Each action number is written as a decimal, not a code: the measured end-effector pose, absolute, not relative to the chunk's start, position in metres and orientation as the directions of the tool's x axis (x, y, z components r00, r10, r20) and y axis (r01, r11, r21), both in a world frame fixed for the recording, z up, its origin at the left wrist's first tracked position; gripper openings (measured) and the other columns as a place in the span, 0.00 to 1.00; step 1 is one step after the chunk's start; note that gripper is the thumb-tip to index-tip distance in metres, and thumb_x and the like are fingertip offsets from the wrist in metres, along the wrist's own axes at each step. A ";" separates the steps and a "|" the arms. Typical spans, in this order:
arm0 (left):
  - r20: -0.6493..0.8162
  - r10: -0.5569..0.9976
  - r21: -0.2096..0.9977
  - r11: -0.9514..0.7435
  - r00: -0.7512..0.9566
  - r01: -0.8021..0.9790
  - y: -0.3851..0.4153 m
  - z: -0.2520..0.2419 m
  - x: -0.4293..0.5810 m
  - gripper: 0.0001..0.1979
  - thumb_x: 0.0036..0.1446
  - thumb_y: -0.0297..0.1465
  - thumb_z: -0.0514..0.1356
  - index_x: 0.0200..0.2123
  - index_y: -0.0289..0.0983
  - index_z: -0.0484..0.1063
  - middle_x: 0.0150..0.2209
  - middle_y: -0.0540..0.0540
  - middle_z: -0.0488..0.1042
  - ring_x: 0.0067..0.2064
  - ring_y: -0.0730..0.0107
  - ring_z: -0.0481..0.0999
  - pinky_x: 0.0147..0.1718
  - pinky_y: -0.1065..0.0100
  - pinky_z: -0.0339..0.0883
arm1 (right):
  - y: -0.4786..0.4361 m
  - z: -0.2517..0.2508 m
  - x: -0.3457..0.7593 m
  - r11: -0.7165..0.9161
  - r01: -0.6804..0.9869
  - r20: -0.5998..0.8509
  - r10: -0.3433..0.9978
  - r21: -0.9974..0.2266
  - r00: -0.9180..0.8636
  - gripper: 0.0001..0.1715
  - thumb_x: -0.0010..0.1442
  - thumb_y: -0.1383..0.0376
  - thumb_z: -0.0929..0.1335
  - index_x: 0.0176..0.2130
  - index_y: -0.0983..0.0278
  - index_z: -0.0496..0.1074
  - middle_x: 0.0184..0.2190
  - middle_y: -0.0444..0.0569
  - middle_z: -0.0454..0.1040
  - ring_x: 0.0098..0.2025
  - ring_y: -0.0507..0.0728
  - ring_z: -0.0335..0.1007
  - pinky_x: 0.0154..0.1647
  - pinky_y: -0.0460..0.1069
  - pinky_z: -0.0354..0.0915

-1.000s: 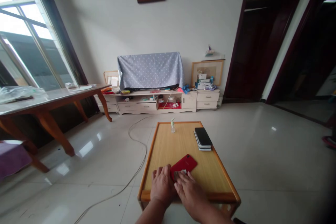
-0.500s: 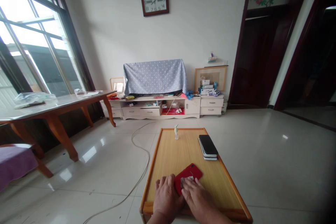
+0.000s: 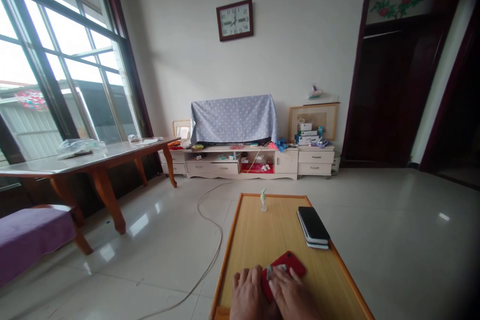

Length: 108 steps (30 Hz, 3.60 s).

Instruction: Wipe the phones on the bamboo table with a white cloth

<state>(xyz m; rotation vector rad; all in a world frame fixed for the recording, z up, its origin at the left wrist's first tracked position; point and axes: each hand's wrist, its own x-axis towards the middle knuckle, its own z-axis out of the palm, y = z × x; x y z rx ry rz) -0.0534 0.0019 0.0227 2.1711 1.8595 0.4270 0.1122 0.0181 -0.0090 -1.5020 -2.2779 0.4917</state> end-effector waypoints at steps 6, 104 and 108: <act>0.048 0.992 0.402 -0.129 0.120 0.906 0.005 0.020 -0.056 0.31 0.50 0.45 0.57 0.57 0.41 0.65 0.52 0.42 0.73 0.55 0.51 0.66 0.59 0.52 0.47 | 0.036 -0.020 0.118 0.228 0.874 0.113 0.974 -0.430 -0.198 0.33 0.70 0.51 0.51 0.61 0.61 0.67 0.65 0.50 0.61 0.68 0.65 0.52 0.69 0.64 0.49; 0.083 0.983 0.308 -0.180 0.162 0.934 0.002 0.034 -0.040 0.17 0.57 0.45 0.54 0.46 0.43 0.69 0.45 0.45 0.74 0.51 0.55 0.67 0.55 0.57 0.49 | -0.006 -0.010 0.104 0.261 0.858 0.172 0.964 -0.443 -0.205 0.27 0.65 0.64 0.56 0.59 0.62 0.70 0.63 0.50 0.66 0.64 0.63 0.56 0.65 0.56 0.51; 0.148 0.974 0.327 -0.210 0.170 0.921 0.003 0.029 -0.039 0.18 0.53 0.42 0.57 0.46 0.43 0.69 0.45 0.45 0.74 0.51 0.55 0.68 0.55 0.57 0.50 | 0.009 -0.004 0.128 0.199 0.904 0.113 0.979 -0.378 -0.169 0.30 0.68 0.58 0.54 0.64 0.60 0.62 0.67 0.51 0.58 0.70 0.65 0.44 0.65 0.63 0.49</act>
